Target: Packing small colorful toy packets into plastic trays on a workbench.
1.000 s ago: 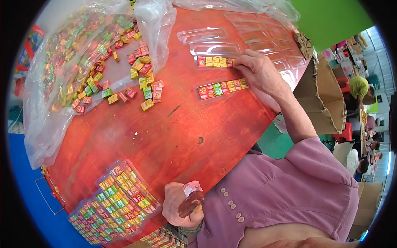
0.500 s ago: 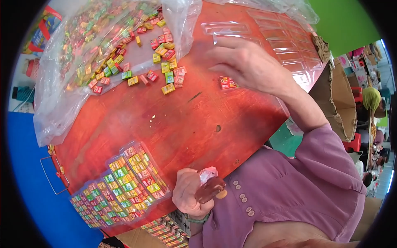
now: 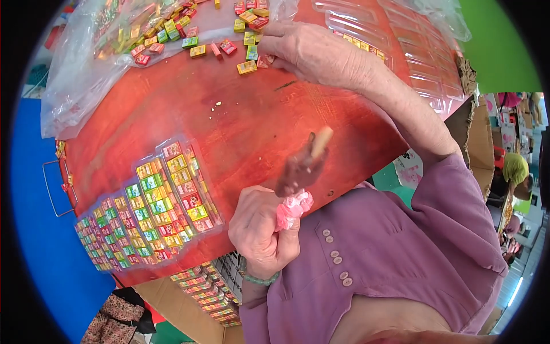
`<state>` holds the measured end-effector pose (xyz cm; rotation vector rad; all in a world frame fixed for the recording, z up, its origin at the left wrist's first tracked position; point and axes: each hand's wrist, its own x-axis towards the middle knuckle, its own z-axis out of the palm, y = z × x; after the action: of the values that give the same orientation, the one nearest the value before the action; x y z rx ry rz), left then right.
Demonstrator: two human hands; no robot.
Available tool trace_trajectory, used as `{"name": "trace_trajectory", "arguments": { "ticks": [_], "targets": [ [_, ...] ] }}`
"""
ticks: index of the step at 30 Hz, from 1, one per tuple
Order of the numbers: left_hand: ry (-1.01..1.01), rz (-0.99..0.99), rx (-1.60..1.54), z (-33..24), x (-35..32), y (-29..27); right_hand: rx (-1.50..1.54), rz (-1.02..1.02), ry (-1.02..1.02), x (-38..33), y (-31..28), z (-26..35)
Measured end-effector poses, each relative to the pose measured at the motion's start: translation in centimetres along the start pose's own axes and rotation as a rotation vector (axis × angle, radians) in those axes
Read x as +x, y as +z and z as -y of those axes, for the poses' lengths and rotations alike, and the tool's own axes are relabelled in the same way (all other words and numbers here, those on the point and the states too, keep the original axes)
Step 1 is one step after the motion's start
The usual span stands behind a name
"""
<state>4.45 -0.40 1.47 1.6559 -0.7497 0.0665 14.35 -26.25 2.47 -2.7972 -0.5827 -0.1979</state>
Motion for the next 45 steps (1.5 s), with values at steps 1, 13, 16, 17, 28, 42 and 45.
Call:
{"name": "trace_trajectory", "arguments": {
  "ticks": [1, 13, 16, 17, 28, 42, 45],
  "targets": [
    [0.004, 0.031, 0.024, -0.1, -0.1, 0.0, -0.013, -0.004, 0.010, -0.5, -0.4, 0.1],
    [0.426, 0.228, -0.073, -2.3, 0.1, -0.5, 0.120, -0.345, 0.383, -12.8, -7.4, -1.3],
    [0.431, 0.284, -0.044, -4.6, 0.9, -0.4, 0.057, -0.309, 0.491, -15.3, -7.8, -2.8],
    [0.457, 0.440, -0.055, -3.4, 0.7, -1.5, 0.052, -0.317, 0.548, -16.6, -7.6, -3.2],
    [0.453, 0.620, -0.236, -6.1, 5.9, 2.1, 0.104, -0.237, 0.613, -16.7, -6.4, -4.1],
    [0.544, 0.364, -0.039, -4.8, 5.0, 3.7, 0.121, -0.067, 0.403, -16.7, -7.8, -5.1],
    [0.554, 0.361, -0.035, -4.5, 5.1, 3.7, 0.112, -0.044, 0.367, -16.4, -8.0, -4.9]
  ]
}}
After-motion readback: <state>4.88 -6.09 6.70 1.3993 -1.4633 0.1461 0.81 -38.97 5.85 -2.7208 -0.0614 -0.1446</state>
